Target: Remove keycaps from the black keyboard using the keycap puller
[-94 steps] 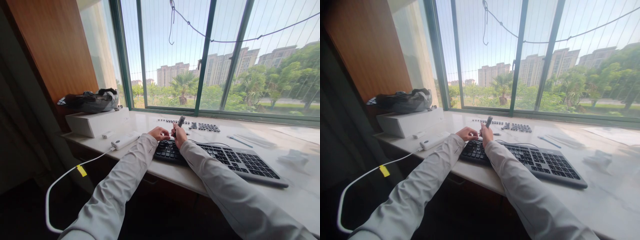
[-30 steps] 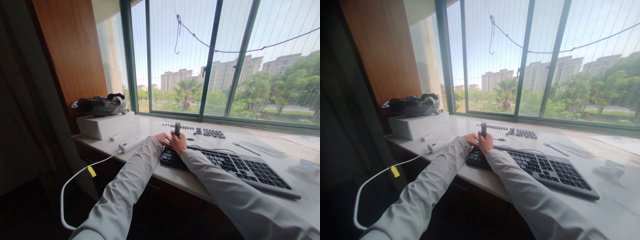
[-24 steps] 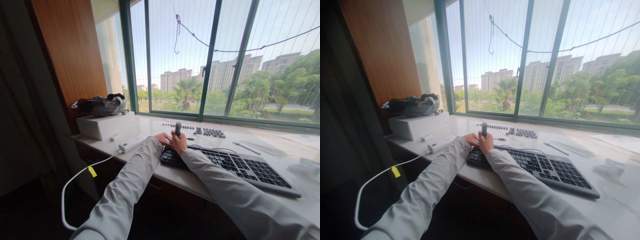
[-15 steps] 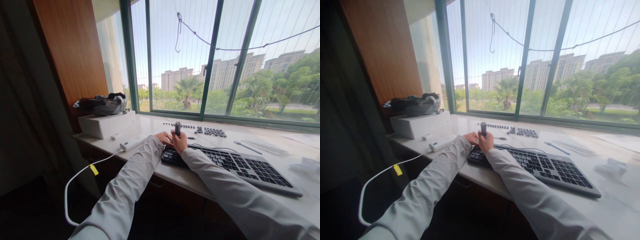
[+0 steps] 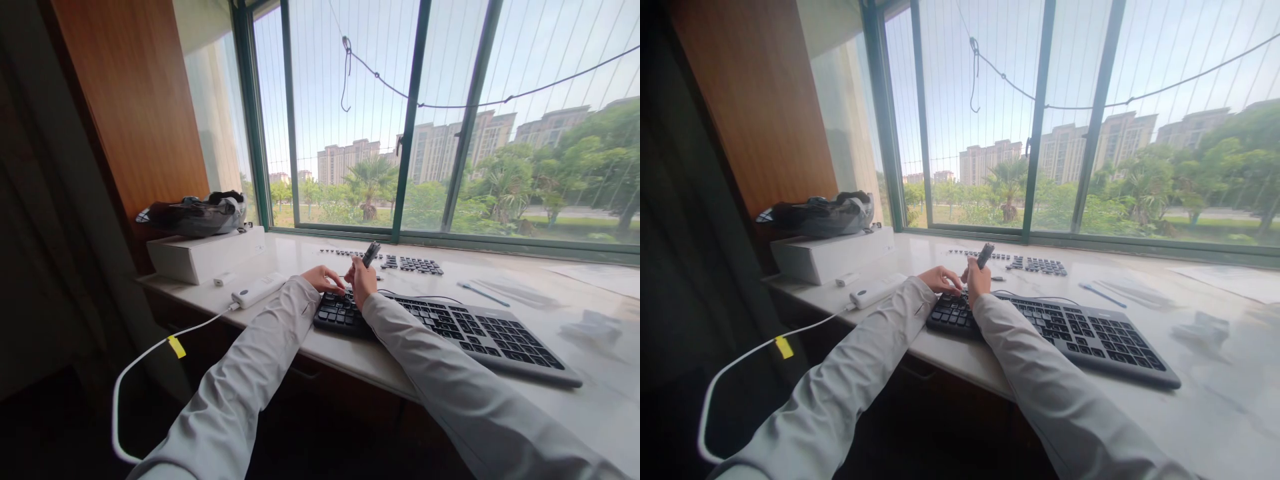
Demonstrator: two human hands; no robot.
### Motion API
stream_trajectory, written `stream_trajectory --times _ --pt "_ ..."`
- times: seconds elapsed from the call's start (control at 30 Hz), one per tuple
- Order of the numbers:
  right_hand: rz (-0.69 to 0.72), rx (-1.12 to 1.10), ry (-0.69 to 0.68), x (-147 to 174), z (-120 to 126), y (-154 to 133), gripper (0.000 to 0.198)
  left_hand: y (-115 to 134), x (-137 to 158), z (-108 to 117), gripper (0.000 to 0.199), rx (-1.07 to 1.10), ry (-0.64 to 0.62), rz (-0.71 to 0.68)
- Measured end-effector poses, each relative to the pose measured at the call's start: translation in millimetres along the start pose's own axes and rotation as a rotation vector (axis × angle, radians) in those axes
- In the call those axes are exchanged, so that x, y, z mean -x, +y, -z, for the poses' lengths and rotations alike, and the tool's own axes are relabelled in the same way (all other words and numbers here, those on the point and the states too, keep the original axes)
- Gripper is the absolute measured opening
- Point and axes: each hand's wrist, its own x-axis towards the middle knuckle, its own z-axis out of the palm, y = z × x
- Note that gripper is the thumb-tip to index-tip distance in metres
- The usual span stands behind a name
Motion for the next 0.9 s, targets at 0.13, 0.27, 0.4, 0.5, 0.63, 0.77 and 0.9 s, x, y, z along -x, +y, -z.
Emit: stream_trajectory --times 0.13,0.27,0.4,0.5,0.63,0.77,0.9 --pt "0.018 -0.088 0.066 -1 -2 0 0.037 7 3 -1 0.06 -0.034 -0.003 0.035" --pt "-0.036 -0.137 0.038 0 -3 -1 0.036 9 3 -5 0.059 -0.028 -0.003 -0.007" --pt "-0.116 -0.233 -0.001 2 -3 -4 0.036 8 1 -7 0.052 -0.062 0.001 -0.027" --pt "-0.124 -0.263 -0.029 4 -3 -7 0.037 8 1 -7 0.05 -0.089 0.0 -0.037" --pt "-0.121 -0.272 -0.029 4 -3 -10 0.04 7 0 -7 0.051 -0.095 -0.006 -0.038" --pt "-0.04 -0.297 0.053 1 -3 -9 0.04 7 0 -7 0.055 -0.079 0.095 -0.02" --pt "0.056 -0.403 0.099 -1 -3 -13 0.042 12 1 -7 0.053 -0.104 0.209 -0.025"
